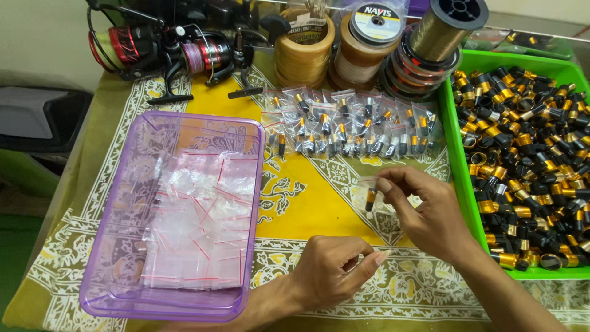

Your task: The person picks up a fishing line guide from a green tray, places it inside a small plastic bag, and then puts the bag into a purple container.

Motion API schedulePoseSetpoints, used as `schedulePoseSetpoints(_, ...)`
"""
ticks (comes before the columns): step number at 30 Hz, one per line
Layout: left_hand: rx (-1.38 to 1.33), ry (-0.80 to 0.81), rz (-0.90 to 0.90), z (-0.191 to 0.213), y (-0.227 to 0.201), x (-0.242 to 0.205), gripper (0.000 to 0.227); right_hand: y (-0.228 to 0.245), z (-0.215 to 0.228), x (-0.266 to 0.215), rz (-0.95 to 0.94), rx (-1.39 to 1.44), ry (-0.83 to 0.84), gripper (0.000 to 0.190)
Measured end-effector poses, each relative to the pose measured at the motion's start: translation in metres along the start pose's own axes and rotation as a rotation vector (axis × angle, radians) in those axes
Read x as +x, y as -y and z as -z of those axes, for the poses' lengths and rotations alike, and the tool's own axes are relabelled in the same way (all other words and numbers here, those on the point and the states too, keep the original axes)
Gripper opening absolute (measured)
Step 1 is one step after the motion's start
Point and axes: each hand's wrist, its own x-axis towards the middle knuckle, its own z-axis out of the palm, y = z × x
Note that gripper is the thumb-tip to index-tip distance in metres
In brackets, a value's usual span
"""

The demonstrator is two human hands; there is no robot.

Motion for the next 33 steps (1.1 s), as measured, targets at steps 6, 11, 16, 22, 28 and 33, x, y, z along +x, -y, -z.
schedulePoseSetpoints(6, -0.017, 0.011, 0.092, 0.003, 0.002, 0.001, 0.036, 0.014, 0.013, 0.049, 0.068, -0.151, -0.027, 0.017)
schedulePoseSetpoints(11, -0.042, 0.022, 0.126, 0.004, 0.005, 0.0, 0.036, 0.021, 0.012, 0.103, -0.088, -0.189, 0.04, 0.022)
schedulePoseSetpoints(16, -0.047, 0.021, 0.153, -0.001, 0.017, -0.005, 0.038, 0.026, 0.003, 0.148, -0.249, -0.187, 0.106, 0.024)
schedulePoseSetpoints(22, -0.062, 0.012, 0.203, 0.0, 0.016, -0.003, 0.031, 0.023, -0.015, 0.179, -0.309, -0.137, 0.126, 0.024)
schedulePoseSetpoints(28, -0.064, 0.031, 0.204, -0.001, 0.017, -0.004, 0.029, 0.023, -0.033, 0.192, -0.293, -0.097, 0.108, 0.02)
schedulePoseSetpoints(33, -0.068, 0.033, 0.226, 0.0, 0.017, -0.005, 0.031, 0.029, -0.048, 0.199, -0.311, -0.156, 0.081, 0.016)
